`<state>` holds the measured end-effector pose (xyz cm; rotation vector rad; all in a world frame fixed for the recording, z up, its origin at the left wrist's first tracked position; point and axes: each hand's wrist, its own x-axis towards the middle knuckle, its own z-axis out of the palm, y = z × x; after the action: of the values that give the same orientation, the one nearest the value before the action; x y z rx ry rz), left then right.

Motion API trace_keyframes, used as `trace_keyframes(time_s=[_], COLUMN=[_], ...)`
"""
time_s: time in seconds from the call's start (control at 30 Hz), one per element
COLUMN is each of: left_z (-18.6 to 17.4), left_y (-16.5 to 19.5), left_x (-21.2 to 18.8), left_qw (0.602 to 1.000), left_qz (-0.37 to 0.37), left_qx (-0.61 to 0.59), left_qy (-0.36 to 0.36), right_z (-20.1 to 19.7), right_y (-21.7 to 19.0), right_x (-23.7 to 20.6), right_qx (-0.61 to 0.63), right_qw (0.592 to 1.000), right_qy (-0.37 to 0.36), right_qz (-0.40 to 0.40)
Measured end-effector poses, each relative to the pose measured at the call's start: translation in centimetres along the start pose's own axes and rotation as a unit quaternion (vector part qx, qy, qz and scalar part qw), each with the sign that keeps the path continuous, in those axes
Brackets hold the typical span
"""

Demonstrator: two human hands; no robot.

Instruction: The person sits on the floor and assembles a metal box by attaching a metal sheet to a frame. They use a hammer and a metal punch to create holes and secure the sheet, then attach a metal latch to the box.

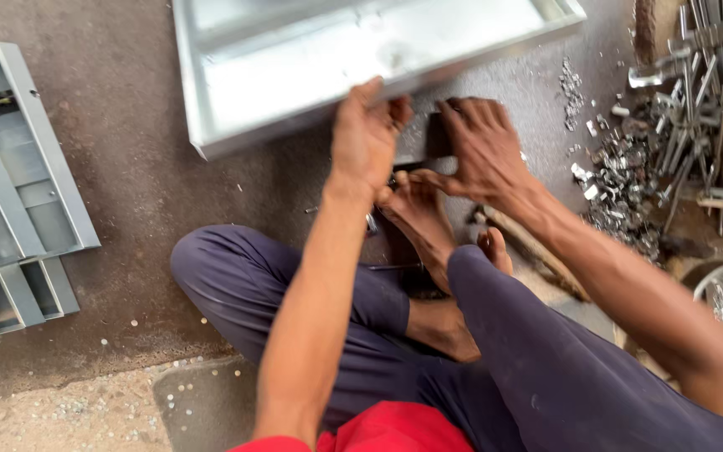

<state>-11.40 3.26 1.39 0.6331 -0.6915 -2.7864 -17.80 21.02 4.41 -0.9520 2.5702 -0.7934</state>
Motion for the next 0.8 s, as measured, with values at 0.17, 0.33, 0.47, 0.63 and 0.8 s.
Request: trace_keyframes(time_s=[0.17,0.33,0.47,0.63,0.8], left_z=[1.4,1.5,-0.9,-6.0,-8.6], left_y=[4.4,5.4,2.9,-2.0,-3.3], left_x=[1.5,3.8,0.8,-6.1,-6.3], left_qw=[0.997,0.998,0.995,0.972,0.987], left_qz=[-0.030,-0.023,-0.080,-0.193,-0.144], left_qx=[0.010,0.004,-0.010,-0.130,-0.047], left_qy=[0.067,0.057,0.055,0.043,0.045], right_z=[2.3,4.2,2.9,3.0,7.3], right_y=[0.5,-2.2,1.2,6.5,9.9], right_x=[3.8,7.1,3.4,-4.4,-5.2], right_qx=[-0.204,-0.116,0.525,0.612,0.618], right_qw=[0.975,0.984,0.843,0.734,0.730], right_qy=[-0.048,-0.002,0.115,0.171,0.187], right_qz=[-0.068,0.134,0.028,0.238,0.224])
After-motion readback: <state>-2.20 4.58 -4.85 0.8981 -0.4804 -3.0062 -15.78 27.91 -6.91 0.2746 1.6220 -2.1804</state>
